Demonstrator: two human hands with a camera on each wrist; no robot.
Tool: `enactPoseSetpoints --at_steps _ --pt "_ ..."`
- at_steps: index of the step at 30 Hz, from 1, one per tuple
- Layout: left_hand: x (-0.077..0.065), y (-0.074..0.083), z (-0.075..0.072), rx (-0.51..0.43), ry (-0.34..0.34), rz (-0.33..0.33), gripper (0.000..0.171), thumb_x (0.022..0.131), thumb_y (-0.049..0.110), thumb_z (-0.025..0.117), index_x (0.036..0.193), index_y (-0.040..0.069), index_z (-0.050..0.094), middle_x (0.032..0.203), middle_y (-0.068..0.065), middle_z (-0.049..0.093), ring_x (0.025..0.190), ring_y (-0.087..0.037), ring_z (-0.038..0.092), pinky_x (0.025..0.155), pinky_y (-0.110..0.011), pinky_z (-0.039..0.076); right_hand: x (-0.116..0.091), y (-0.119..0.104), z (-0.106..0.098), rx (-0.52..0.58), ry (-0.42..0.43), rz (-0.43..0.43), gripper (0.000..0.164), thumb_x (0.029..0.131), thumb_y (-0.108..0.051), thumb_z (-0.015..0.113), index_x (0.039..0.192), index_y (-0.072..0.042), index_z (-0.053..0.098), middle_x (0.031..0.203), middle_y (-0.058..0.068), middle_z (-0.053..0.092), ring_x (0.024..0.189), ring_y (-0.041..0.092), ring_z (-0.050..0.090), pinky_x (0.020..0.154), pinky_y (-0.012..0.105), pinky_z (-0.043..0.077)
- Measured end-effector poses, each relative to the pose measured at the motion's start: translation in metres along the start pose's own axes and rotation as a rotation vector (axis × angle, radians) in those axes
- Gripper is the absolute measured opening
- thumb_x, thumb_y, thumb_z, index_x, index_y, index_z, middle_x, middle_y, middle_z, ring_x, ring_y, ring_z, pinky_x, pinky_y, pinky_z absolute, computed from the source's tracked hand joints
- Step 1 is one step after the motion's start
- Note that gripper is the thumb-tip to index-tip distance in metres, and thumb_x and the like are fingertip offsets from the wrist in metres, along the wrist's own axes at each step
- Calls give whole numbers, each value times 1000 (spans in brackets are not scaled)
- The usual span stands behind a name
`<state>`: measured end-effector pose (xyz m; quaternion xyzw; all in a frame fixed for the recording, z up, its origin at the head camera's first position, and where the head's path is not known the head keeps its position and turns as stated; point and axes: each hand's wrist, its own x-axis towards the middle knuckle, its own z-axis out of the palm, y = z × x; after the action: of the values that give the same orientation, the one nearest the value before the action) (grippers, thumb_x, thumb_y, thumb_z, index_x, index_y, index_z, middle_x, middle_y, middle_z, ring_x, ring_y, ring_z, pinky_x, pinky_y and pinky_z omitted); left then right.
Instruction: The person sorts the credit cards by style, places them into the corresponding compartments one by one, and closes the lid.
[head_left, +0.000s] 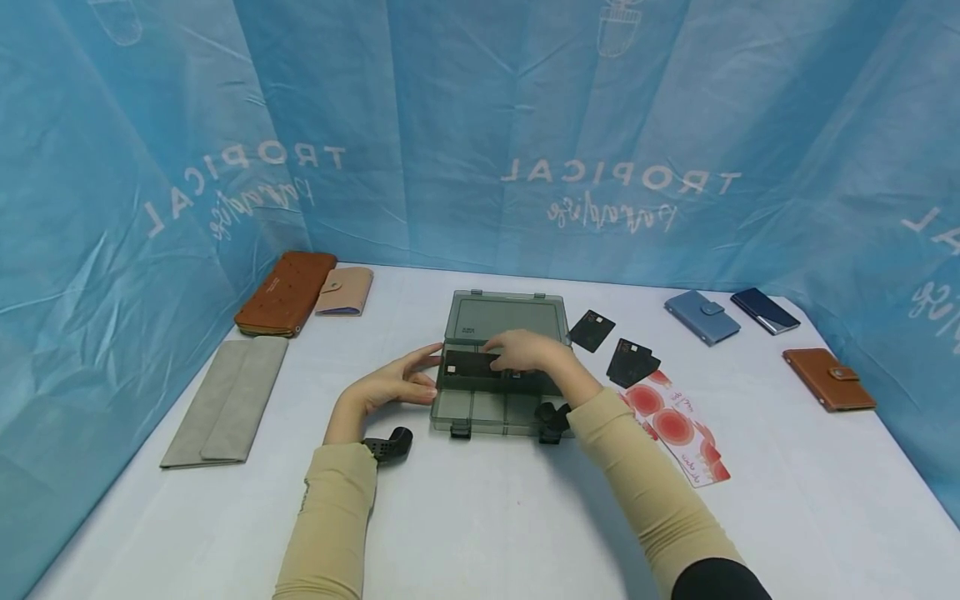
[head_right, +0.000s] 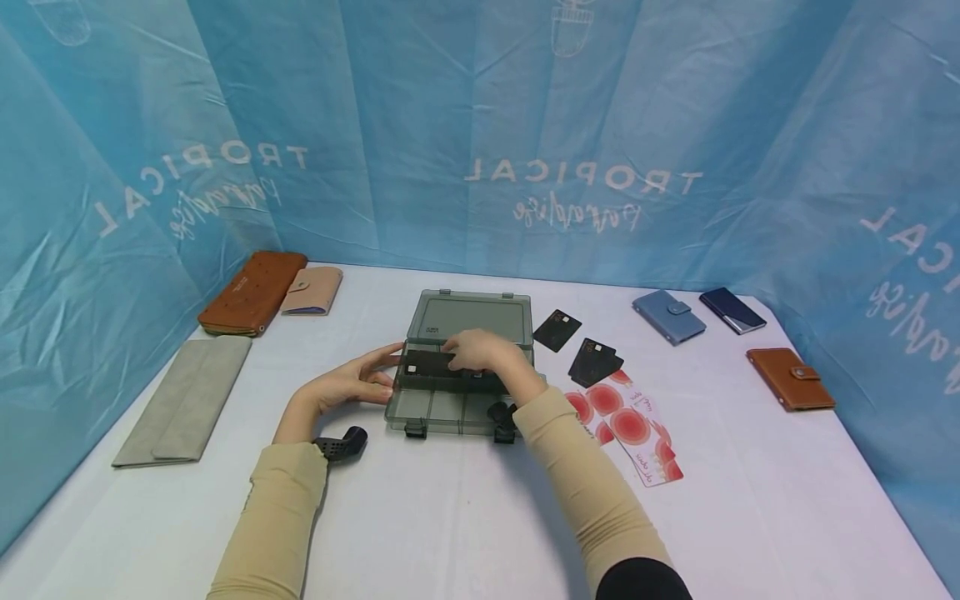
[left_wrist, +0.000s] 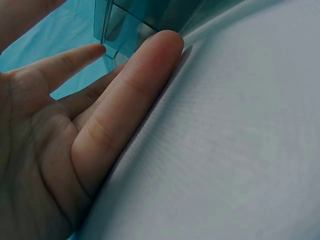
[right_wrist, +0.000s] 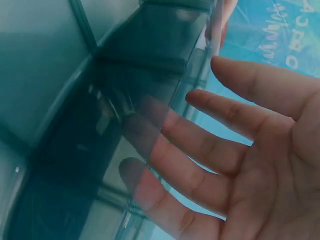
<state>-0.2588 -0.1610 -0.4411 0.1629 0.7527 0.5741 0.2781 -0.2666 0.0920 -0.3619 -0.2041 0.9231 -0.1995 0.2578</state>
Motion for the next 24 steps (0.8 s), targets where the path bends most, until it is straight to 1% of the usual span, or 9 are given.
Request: enactPoseSetpoints --at_steps 2,4,8,9,12,15,17,19,24 --pt "0 1 0 3 3 -2 91 79 13 72 150 19 15 151 -14 20 105 -21 52 86 -33 46 -3 4 -3 25 17 -6 45 95 -18 51 139 -10 43 132 16 49 72 28 58 62 38 45" --pt "1 1 1 5 7 -6 90 79 12 72 149 20 16 151 -12 21 104 -20 52 85 -33 46 -8 10 -9 55 69 -12 45 95 -19 51 138 -8 44 126 17 54 79 29 60 65 36 46" --pt "1 1 1 -3 -4 4 90 79 12 72 150 18 15 151 -14 19 103 -19 53 84 -32 46 -17 29 -23 131 230 11 40 95 -19 51 133 -6 49 117 18 59 95 32 60 78 39 48" --pt "1 1 1 -6 -7 7 90 80 12 72 150 18 15 151 -15 19 103 -19 53 84 -32 46 -19 36 -26 140 273 21 39 95 -18 50 132 -5 50 119 19 58 98 32 59 79 40 47" --pt "2 1 1 -10 -5 4 90 79 12 72 150 19 16 151 -14 19 102 -19 53 84 -32 46 -24 58 -34 137 367 95 37 97 -16 45 130 -2 50 125 23 53 108 36 54 86 45 45" --pt "1 1 0 -1 -1 1 90 80 12 72 150 19 16 151 -13 20 103 -20 52 85 -32 46 -24 80 -35 60 409 185 38 96 -10 39 130 2 50 127 26 50 112 38 50 89 48 43" --pt "1 1 0 4 -2 3 89 80 13 71 150 19 15 151 -14 20 104 -20 52 85 -32 46 -24 92 -33 3 387 244 41 93 -5 35 131 4 48 128 27 49 113 39 49 91 49 41" --pt "-1 2 1 9 -1 0 89 81 14 70 150 19 15 151 -14 20 104 -21 52 85 -32 46 -22 101 -30 -66 324 291 45 91 -3 33 134 3 44 131 28 45 115 42 46 94 52 38" --pt "-2 1 2 9 8 -14 90 79 14 72 149 22 17 150 -11 21 104 -20 52 85 -33 45 -23 110 -24 -204 134 351 51 95 -5 31 145 -14 31 145 28 23 129 48 23 101 61 22"
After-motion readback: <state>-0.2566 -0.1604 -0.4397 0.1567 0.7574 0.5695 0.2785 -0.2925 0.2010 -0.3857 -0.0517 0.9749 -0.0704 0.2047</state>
